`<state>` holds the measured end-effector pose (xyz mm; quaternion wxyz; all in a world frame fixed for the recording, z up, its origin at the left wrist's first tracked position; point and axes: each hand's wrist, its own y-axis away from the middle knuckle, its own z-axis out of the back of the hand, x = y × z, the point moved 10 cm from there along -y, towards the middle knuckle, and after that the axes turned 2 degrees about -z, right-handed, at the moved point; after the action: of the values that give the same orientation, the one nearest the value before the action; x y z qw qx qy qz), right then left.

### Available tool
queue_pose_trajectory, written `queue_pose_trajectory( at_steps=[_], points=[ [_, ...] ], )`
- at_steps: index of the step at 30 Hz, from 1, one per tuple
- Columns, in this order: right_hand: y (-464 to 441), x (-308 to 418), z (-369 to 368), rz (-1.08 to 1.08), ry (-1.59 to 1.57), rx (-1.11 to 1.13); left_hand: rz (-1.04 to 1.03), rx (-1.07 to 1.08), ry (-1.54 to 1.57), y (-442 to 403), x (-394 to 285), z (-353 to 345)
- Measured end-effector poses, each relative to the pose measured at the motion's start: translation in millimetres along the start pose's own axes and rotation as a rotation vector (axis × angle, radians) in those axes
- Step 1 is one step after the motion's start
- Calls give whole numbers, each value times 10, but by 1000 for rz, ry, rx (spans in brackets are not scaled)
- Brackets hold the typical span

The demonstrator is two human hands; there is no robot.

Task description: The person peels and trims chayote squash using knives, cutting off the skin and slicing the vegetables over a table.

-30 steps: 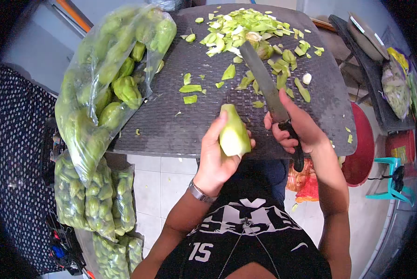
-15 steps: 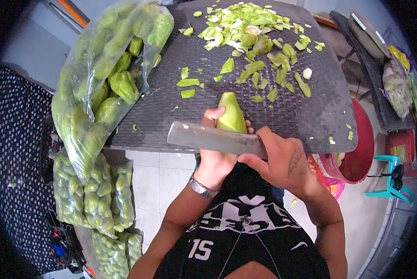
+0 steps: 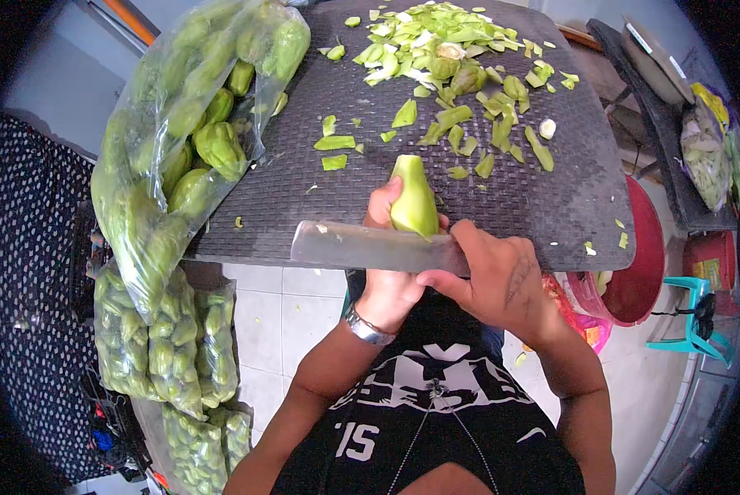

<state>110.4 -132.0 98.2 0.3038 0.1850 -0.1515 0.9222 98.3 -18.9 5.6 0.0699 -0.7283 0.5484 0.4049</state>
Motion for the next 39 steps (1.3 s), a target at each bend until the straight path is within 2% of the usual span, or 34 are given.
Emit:
queue_pose_trajectory(
  at_steps=[10, 13, 19, 24, 25, 28, 29, 30, 33, 37, 39],
  points=[
    [-50, -103, -52, 30, -8, -65, -11, 89, 16, 84, -42, -18],
    [-71, -140, -48, 16, -2, -66, -54, 16, 38, 56, -49, 35],
    [-113, -238, -89, 0, -17, -69, -29, -8, 124, 29, 34, 106],
    [-138, -268, -77, -13, 45, -74, 75, 27, 183, 44, 83, 119],
    [-163, -391, -45, -96, 26, -88, 106, 28, 206, 72, 92, 131],
    [-268, -867, 55, -316, -87, -84, 130, 222, 187, 251, -59, -132],
    [-292, -1013, 69, -370, -160, -49, 117, 242, 202, 243, -83, -122],
    [-292, -1127, 54, -423, -233, -10, 108, 164, 159, 211, -73, -52],
    [-327, -1036, -20, -413, -574, 35, 81, 7, 84, 49, -85, -12],
    [-258, -479, -16, -257, -327, 70, 92, 135, 125, -127, -7, 66],
    [-222, -308, -43, -182, -201, 42, -68, 190, 126, -123, -31, 57]
  ],
)
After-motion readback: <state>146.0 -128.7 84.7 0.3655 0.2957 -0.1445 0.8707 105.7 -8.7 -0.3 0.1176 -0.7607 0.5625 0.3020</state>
